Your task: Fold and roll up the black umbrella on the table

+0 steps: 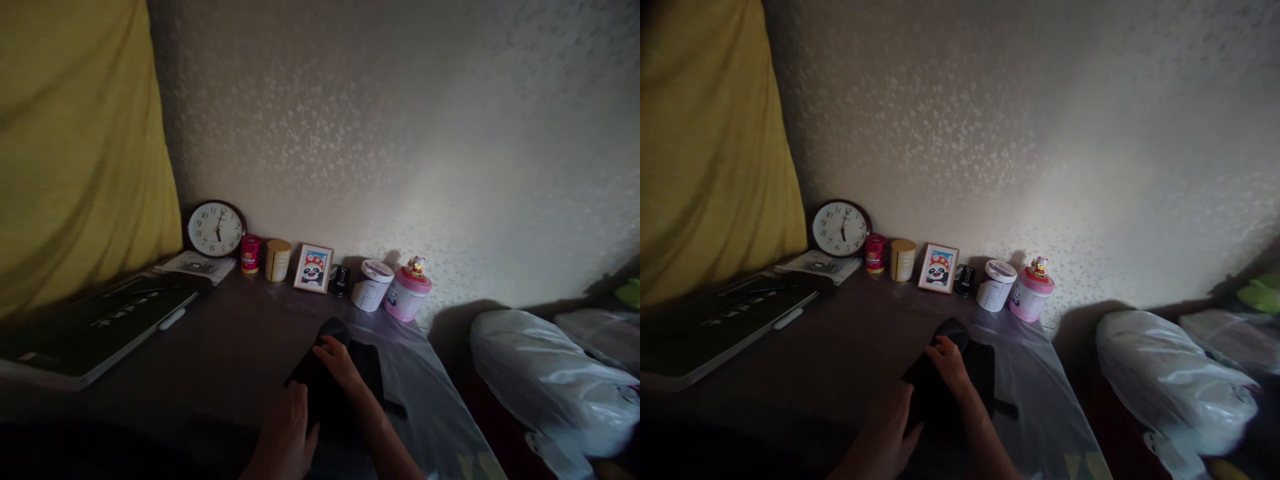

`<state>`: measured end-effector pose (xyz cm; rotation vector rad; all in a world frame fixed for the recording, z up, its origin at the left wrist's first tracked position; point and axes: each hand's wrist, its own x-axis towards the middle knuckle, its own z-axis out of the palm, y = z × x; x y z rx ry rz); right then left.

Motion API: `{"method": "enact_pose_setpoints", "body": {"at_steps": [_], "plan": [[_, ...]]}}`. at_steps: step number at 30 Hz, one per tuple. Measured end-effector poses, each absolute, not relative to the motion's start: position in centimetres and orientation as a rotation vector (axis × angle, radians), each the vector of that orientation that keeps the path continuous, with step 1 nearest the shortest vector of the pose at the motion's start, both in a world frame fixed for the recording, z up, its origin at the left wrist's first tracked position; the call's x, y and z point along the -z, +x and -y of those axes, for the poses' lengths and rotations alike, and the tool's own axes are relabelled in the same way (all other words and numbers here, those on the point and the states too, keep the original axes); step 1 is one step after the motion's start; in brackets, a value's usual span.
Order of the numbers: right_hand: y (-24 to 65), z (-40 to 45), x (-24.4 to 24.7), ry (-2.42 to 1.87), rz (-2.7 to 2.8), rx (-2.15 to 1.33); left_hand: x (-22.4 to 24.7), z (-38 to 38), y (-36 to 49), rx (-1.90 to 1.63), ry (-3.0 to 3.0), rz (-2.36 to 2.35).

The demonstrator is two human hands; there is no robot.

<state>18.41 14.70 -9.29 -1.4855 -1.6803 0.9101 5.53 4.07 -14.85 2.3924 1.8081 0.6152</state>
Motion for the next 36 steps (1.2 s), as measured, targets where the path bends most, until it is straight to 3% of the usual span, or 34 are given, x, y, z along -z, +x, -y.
{"method": "enact_pose_setpoints", "body": {"at_steps": [4, 10, 20, 27, 36], "plan": [[17.9, -14.6, 9.3, -1.386, 1.822, -0.945, 12.6, -3.8, 6.1, -0.742, 2.499, -1.813], [17.5, -13.1, 8.7, -1.26, 2.072, -0.947, 11.9, -4.2, 6.9, -0.58, 2.452, -1.631], [19.2, -12.2, 10.3, -0.909, 2.439, -0.391, 15.6, -5.1, 7.3, -0.479, 2.441, -1.579], [21.0, -15.8, 10.7, -0.999, 2.538, -0.198, 18.2, -5.9, 8.8, -0.578, 2.569, -1.849], [22.7, -21.1, 11.0, -1.207, 2.546, -0.01, 18.2, -5.9, 8.9, -0.451, 2.399, -1.811]]}}
